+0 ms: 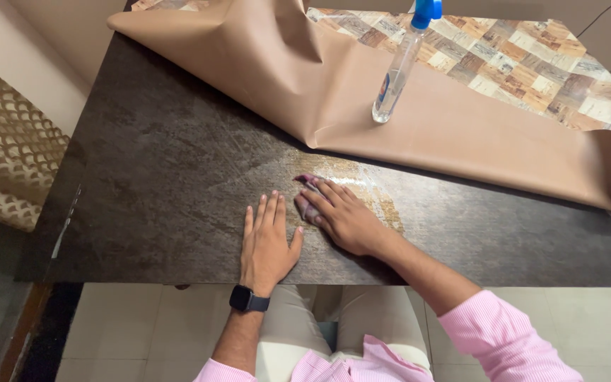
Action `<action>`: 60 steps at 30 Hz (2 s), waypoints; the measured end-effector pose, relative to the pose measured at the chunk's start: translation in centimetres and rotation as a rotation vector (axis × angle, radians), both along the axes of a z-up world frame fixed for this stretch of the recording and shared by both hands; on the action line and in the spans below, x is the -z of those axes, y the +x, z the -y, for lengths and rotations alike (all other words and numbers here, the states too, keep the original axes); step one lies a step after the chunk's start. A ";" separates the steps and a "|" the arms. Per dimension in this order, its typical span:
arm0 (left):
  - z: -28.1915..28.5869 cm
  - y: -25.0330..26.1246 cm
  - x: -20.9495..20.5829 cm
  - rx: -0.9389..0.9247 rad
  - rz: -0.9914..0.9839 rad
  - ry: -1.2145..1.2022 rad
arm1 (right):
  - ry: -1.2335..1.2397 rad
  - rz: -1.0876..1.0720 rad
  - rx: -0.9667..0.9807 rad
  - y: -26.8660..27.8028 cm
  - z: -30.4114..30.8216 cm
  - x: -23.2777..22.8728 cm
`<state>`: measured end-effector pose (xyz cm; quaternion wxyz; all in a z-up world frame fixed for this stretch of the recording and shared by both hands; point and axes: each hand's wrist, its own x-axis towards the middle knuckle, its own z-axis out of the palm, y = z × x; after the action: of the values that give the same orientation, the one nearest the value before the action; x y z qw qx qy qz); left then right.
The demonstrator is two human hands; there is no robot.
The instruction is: The person cleans a dark-colored table surface using a spray bottle and a cloth. They repeatedly spray the surface with liquid and wipe it down with a patterned cloth, focusing on different sections of the table. A large brown sheet is partially covering the table during the process.
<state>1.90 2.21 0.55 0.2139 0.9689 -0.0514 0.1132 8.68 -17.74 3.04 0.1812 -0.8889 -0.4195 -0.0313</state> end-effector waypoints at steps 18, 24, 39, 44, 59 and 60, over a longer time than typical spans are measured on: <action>-0.1 0.0 -0.6 0.008 -0.001 -0.025 | 0.032 0.019 0.036 9.8 -6.9 2.8; -0.1 0.0 -0.5 0.006 -0.012 -0.026 | 0.024 0.034 0.028 9.8 -6.8 3.1; -0.4 -0.1 0.5 -0.027 0.090 -0.136 | -0.023 0.005 -0.043 3.8 -3.2 1.8; -0.5 -0.1 0.7 -0.022 0.110 -0.141 | 0.007 0.000 -0.059 0.3 -1.5 0.5; -0.1 -0.1 0.6 -0.044 0.089 -0.034 | -0.096 0.001 0.073 -9.2 4.1 0.4; -0.1 -0.1 0.5 -0.047 0.082 -0.017 | -0.103 0.004 0.088 -9.4 4.3 0.4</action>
<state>1.80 2.32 0.00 0.2173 0.9625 -0.0366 0.1580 -0.68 -22.05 2.63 0.1325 -0.9147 -0.3813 -0.0194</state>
